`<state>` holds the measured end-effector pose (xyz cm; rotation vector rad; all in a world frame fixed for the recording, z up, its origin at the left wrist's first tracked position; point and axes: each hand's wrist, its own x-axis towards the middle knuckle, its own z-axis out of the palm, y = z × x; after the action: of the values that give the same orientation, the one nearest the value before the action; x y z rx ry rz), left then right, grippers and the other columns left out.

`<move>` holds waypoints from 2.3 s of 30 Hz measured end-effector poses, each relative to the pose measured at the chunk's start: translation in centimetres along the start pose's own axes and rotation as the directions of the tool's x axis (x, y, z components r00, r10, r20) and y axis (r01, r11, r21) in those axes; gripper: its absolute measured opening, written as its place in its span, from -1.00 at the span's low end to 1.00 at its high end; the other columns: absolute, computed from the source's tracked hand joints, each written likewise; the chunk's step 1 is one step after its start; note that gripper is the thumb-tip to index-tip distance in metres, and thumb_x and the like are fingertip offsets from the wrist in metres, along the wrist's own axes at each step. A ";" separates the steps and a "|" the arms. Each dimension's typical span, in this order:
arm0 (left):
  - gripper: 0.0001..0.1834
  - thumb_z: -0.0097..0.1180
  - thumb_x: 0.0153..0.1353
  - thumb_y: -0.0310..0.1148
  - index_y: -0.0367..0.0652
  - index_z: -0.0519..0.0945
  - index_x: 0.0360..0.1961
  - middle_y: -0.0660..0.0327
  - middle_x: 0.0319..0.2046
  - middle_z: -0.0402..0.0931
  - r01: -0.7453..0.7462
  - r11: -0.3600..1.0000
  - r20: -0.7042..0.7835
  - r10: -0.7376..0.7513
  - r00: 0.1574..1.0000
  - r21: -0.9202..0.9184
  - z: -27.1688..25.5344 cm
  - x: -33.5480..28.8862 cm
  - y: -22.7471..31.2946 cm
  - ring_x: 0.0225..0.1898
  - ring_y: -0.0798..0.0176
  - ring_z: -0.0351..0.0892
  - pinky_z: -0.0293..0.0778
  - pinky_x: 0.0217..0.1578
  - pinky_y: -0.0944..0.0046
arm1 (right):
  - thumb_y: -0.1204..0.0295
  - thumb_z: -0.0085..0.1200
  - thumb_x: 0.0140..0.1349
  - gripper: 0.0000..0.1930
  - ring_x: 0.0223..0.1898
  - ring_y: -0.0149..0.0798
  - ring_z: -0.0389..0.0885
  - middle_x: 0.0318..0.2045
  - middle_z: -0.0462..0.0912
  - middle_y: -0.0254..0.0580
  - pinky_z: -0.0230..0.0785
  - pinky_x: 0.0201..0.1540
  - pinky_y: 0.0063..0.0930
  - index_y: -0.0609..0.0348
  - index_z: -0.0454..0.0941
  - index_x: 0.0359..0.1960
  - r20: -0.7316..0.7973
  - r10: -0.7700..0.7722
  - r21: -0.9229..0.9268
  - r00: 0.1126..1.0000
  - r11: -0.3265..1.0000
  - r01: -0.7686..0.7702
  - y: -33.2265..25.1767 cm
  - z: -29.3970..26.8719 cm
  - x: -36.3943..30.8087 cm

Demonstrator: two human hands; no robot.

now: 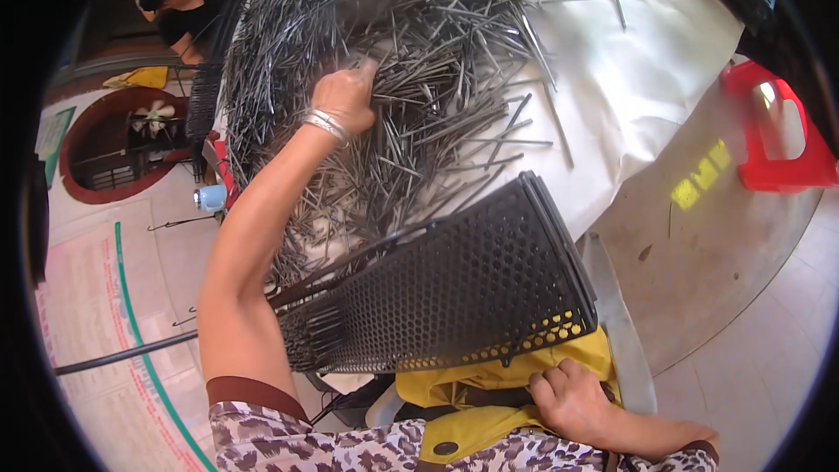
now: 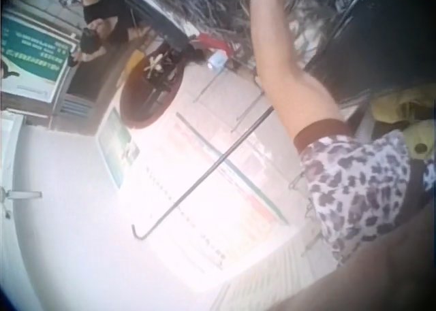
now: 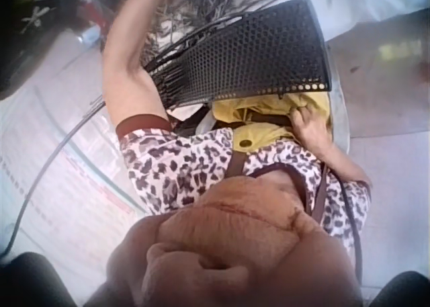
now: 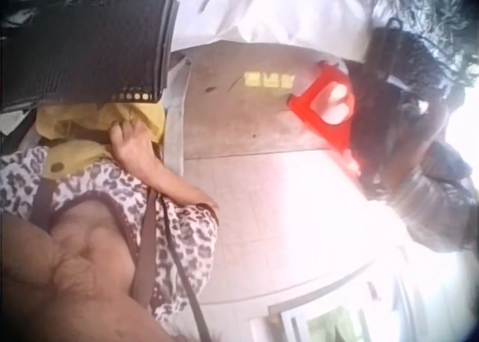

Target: The person gathers metal pins from a pile on the table and inserts them into the holes of a perforated rack by hand.

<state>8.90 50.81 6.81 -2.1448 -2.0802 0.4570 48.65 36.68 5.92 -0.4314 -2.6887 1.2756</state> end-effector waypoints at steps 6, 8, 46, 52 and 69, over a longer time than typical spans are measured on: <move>-0.60 0.03 -0.33 -0.45 -0.23 0.30 -0.34 -0.09 -0.58 0.45 0.148 0.988 0.328 -0.125 0.936 -0.046 -0.8 -1.8 0.9 -0.46 -0.14 0.44 0.35 -0.40 0.02 | 0.46 -0.10 -0.26 -0.80 -0.62 -0.20 0.33 -0.68 0.35 -0.17 0.20 -0.60 -0.38 0.30 0.34 -0.53 0.035 -0.065 0.013 0.997 0.998 0.065 -0.3 -0.3 0.1; -0.54 -0.01 -0.29 -0.45 -0.25 0.24 -0.23 -0.08 -0.52 0.46 0.159 0.987 0.352 -0.146 0.925 -0.009 -0.4 -1.8 1.1 -0.41 -0.11 0.46 0.37 -0.37 0.07 | 0.46 -0.10 -0.26 -0.81 -0.62 -0.19 0.34 -0.68 0.35 -0.17 0.22 -0.60 -0.38 0.30 0.33 -0.54 0.032 -0.093 0.028 0.995 0.995 0.092 -0.5 -0.2 0.0; -0.73 -0.05 -0.21 -0.52 -0.30 0.34 -0.37 -0.10 -0.54 0.46 0.278 0.955 0.018 -0.281 0.959 0.103 -8.2 -7.7 -1.2 -0.43 -0.06 0.50 0.41 -0.39 0.06 | 0.46 0.15 -0.18 -0.53 -0.23 -0.09 0.39 -0.33 0.42 0.02 0.26 -0.18 -0.37 0.32 0.30 -0.17 -0.630 -0.273 -0.203 0.727 0.961 0.186 1.4 -8.8 19.0; -0.71 -0.04 -0.26 -0.54 -0.16 0.36 -0.38 -0.04 -0.58 0.45 0.187 0.964 -0.089 -0.206 0.975 -0.189 -7.5 -8.9 -0.6 -0.46 -0.10 0.46 0.38 -0.40 0.01 | 0.51 0.01 -0.14 -0.39 -0.05 0.24 0.22 -0.12 0.21 0.46 0.13 -0.07 0.04 0.35 0.11 0.04 -0.473 -0.570 -0.702 0.671 0.705 0.104 0.8 -7.0 26.8; -0.73 -0.07 -0.19 -0.54 -0.21 0.39 -0.34 -0.02 -0.49 0.48 0.047 0.996 0.136 -0.037 0.990 -0.070 -8.3 -5.5 0.8 -0.37 -0.03 0.48 0.41 -0.33 0.11 | 0.62 -0.17 -0.04 -0.77 -0.52 -0.04 0.48 -0.56 0.43 -0.03 0.31 -0.54 -0.27 0.32 0.19 -0.28 -0.161 -0.536 -0.618 0.829 0.709 0.339 8.2 -9.0 27.7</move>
<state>12.07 46.31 15.20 -2.1608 -2.2426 0.5425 26.12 56.90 5.28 -0.0166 -2.5869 0.2180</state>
